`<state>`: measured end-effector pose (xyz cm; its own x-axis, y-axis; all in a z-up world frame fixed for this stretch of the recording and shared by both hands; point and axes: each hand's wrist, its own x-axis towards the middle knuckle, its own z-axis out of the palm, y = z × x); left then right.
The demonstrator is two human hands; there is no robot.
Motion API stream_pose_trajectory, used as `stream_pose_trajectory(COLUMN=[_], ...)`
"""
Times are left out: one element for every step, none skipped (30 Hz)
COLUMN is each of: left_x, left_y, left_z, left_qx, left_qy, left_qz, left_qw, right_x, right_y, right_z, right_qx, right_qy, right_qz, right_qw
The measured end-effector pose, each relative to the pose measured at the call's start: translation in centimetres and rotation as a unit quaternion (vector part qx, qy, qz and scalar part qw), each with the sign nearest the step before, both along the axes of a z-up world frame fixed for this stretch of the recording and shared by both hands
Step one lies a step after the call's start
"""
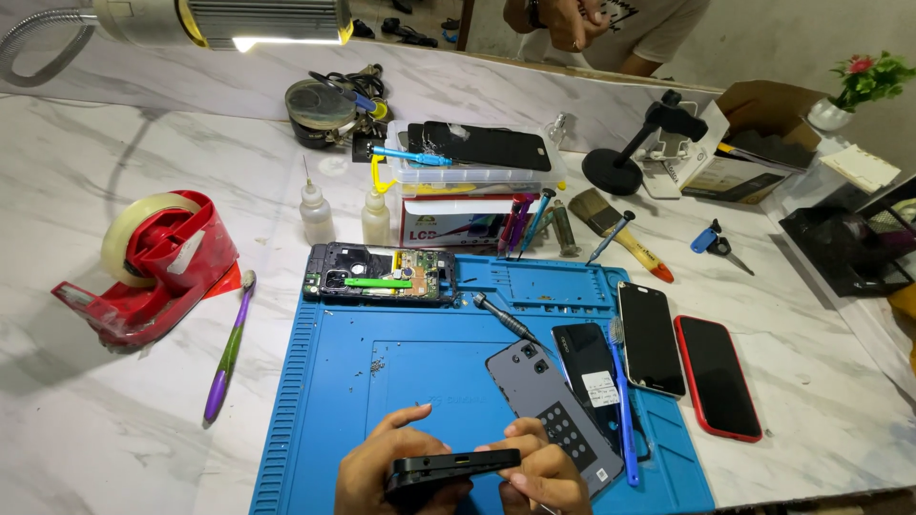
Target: Disassembling a mobile phone to remove the battery and internal components using repair tools
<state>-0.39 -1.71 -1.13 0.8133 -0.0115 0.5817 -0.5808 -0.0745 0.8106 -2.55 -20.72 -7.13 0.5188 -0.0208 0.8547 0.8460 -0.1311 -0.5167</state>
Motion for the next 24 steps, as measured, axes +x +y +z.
stream_pose_trajectory(left_x=[0.1, 0.0, -0.1, -0.3, -0.7, -0.6, 0.0, -0.2, -0.4, -0.4, -0.4, -0.1, -0.2, -0.2, -0.3, -0.1, 0.0, -0.2, -0.5, -0.7, -0.9, -0.9, -1.0, -0.9], left_y=[0.0, -0.1, -0.1, -0.2, -0.3, -0.5, -0.6, -0.6, -0.6, -0.4, -0.1, 0.0, -0.1, -0.2, -0.2, -0.2, -0.2, -0.1, 0.0, 0.0, 0.2, 0.1, 0.1, 0.2], left_z=[0.1, 0.2, 0.3, 0.6, 1.0, 1.4, 1.7, 1.9, 2.0, 1.6, 1.1, 0.6, 0.6, 0.5, 0.5, -0.1, -0.7, -1.4, -2.1, -2.7, -3.2, -3.2, -3.1, -3.0], left_qx=[0.001, 0.000, 0.000, -0.001, -0.003, -0.007, -0.010, -0.008, -0.005, -0.002, 0.000, -0.001, 0.000, -0.008, -0.016, -0.014, -0.036, -0.056, -0.053, -0.050, -0.046, -0.046, -0.068, -0.091], left_qy=[0.003, 0.008, 0.013, 0.012, 0.048, 0.075, 0.065, 0.063, 0.062, 0.069, 0.043, 0.014, 0.017, 0.010, 0.003, 0.005, -0.017, -0.034, -0.028, 0.022, 0.073, 0.067, 0.091, 0.112], left_qz=[-0.001, 0.001, 0.002, 0.001, 0.011, 0.025, 0.028, 0.031, 0.034, 0.033, 0.017, 0.000, -0.001, -0.003, -0.004, -0.003, -0.018, -0.031, -0.027, -0.012, 0.005, 0.011, -0.001, -0.012], left_qw=[1.000, 1.000, 1.000, 1.000, 0.999, 0.997, 0.997, 0.997, 0.998, 0.997, 0.999, 1.000, 1.000, 1.000, 1.000, 1.000, 0.999, 0.997, 0.998, 0.998, 0.996, 0.997, 0.994, 0.989], right_x=[0.2, 0.2, 0.2, 0.0, -0.2, 0.2, 1.1, 0.9, 0.7, 0.2, -0.2, -0.3, -0.5, -0.5, -0.5, -0.6, -0.7, -1.1, -1.0, -0.7, -0.5, -0.6, -0.7, -0.7], right_y=[-0.2, -0.4, -0.6, -0.3, 0.0, 0.1, -0.1, 0.0, 0.0, 0.3, 0.6, 0.6, 0.3, 0.1, -0.2, 1.1, 2.4, 3.8, 3.6, 3.3, 3.0, 3.4, 3.9, 4.3], right_z=[0.1, 0.1, 0.1, -0.6, -1.3, -1.8, -1.4, -1.3, -1.2, -0.6, 0.1, 0.7, 0.8, 0.8, 0.8, 2.1, 3.4, 4.6, 4.3, 4.1, 4.0, 4.9, 5.8, 6.8], right_qx=[0.001, -0.008, -0.017, -0.018, 0.017, 0.050, 0.047, 0.035, 0.022, 0.025, 0.021, 0.016, 0.016, 0.005, -0.006, -0.004, 0.044, 0.093, 0.096, 0.106, 0.116, 0.117, 0.117, 0.117], right_qy=[0.003, -0.001, -0.005, -0.006, -0.004, -0.011, -0.021, -0.022, -0.023, -0.015, 0.002, 0.015, 0.019, 0.021, 0.023, 0.025, 0.034, 0.047, 0.054, 0.051, 0.049, 0.044, 0.070, 0.092], right_qz=[-0.001, 0.021, 0.042, 0.041, 0.027, 0.018, 0.022, 0.009, -0.004, -0.005, -0.005, -0.007, -0.008, 0.013, 0.033, 0.035, -0.021, -0.074, -0.072, -0.055, -0.038, -0.031, -0.053, -0.073], right_qw=[1.000, 1.000, 0.999, 0.999, 0.999, 0.999, 0.998, 0.999, 0.999, 1.000, 1.000, 1.000, 1.000, 1.000, 0.999, 0.999, 0.998, 0.992, 0.991, 0.992, 0.991, 0.992, 0.989, 0.986])
